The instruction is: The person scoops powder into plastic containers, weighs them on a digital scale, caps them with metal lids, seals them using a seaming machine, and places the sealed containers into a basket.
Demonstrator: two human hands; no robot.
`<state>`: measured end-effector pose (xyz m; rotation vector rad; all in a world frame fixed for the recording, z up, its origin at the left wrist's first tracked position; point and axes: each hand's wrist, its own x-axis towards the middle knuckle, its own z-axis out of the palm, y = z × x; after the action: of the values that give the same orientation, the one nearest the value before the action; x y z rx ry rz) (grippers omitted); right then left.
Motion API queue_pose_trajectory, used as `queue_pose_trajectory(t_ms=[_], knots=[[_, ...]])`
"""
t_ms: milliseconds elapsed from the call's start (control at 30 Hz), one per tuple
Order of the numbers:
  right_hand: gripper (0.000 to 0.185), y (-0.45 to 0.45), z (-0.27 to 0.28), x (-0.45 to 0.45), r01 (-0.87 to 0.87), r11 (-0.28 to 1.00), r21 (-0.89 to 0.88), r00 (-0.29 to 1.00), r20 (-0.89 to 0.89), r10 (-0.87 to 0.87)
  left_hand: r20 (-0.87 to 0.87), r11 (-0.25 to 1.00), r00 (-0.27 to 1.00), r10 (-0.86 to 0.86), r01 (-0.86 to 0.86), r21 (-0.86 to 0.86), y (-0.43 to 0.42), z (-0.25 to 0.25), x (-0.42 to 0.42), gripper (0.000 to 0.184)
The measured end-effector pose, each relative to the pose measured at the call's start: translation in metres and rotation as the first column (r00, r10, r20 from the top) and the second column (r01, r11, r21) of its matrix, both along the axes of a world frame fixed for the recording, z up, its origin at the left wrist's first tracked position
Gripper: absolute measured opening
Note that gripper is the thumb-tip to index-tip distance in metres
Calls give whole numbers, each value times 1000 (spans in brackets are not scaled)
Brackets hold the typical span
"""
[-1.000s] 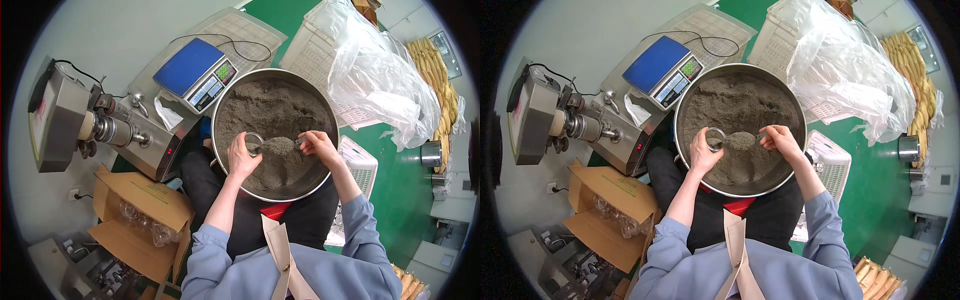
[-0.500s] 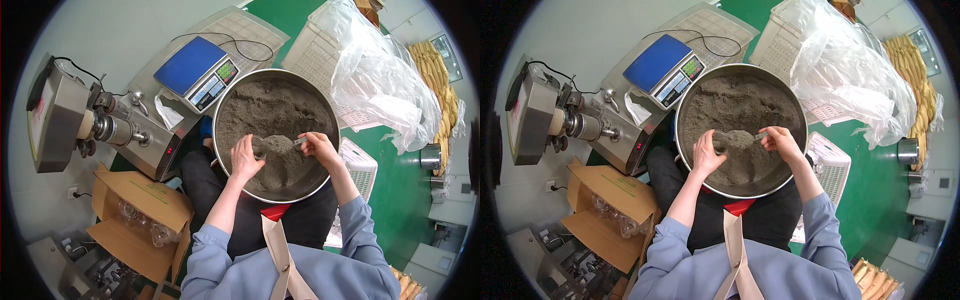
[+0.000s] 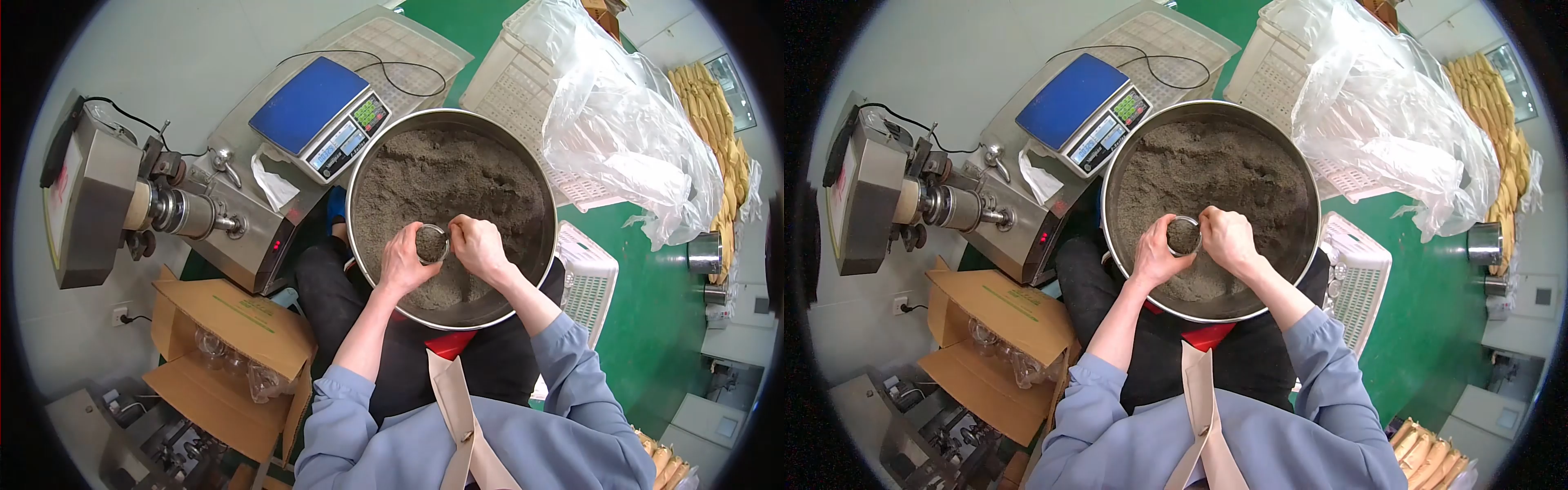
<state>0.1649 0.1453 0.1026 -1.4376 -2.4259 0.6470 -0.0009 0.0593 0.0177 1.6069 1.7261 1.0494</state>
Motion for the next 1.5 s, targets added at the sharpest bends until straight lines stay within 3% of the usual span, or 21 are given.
queue_pose_trajectory(t_ms=[100,333,467,600,700,733,800,900,967,1067,1100,1167,1267,1367,1500], knots=[[16,-11,16,-7,-85,985,147,995,67,76,37,1000,999,20,-20,14,1,1,1,88],[10,-24,67,-5,-333,900,280,943,126,309,34,995,995,94,-96,40,2,-4,-2,89],[13,-22,93,2,-263,891,371,955,-31,295,38,993,993,115,-116,27,2,-5,-1,89],[11,-12,103,25,2,989,149,977,-212,30,126,989,981,147,-147,-3,1,-3,-4,88],[15,0,87,42,145,989,16,967,-214,-138,122,992,985,119,-124,29,-1,3,-3,87],[16,6,69,50,148,989,-10,968,-205,-147,98,993,990,100,-105,50,-1,5,-3,87],[17,14,19,65,155,986,-65,968,-189,-164,243,987,963,116,-139,80,0,6,-3,87],[22,10,-73,76,85,995,-59,996,8,-84,311,980,944,112,-157,124,2,10,-4,86],[25,0,-118,73,94,959,-269,991,117,-64,353,978,927,125,-176,115,2,7,-5,86],[27,-25,-195,69,-54,930,-363,976,177,126,417,972,891,179,-225,65,5,1,-8,86],[29,-32,-200,61,-19,838,-545,994,82,76,401,969,895,195,-240,65,7,2,-9,85],[29,-33,-207,51,99,760,-643,987,160,8,380,963,899,220,-261,60,9,6,-12,85],[31,-19,-185,59,73,686,-724,997,46,-57,359,959,902,240,-277,57,9,11,-11,85],[35,3,-157,84,143,458,-878,946,-14,-324,318,958,916,243,-279,71,10,6,-11,86],[35,21,-70,109,110,447,-888,883,-120,-454,280,957,926,254,-283,67,5,3,-9,87]])
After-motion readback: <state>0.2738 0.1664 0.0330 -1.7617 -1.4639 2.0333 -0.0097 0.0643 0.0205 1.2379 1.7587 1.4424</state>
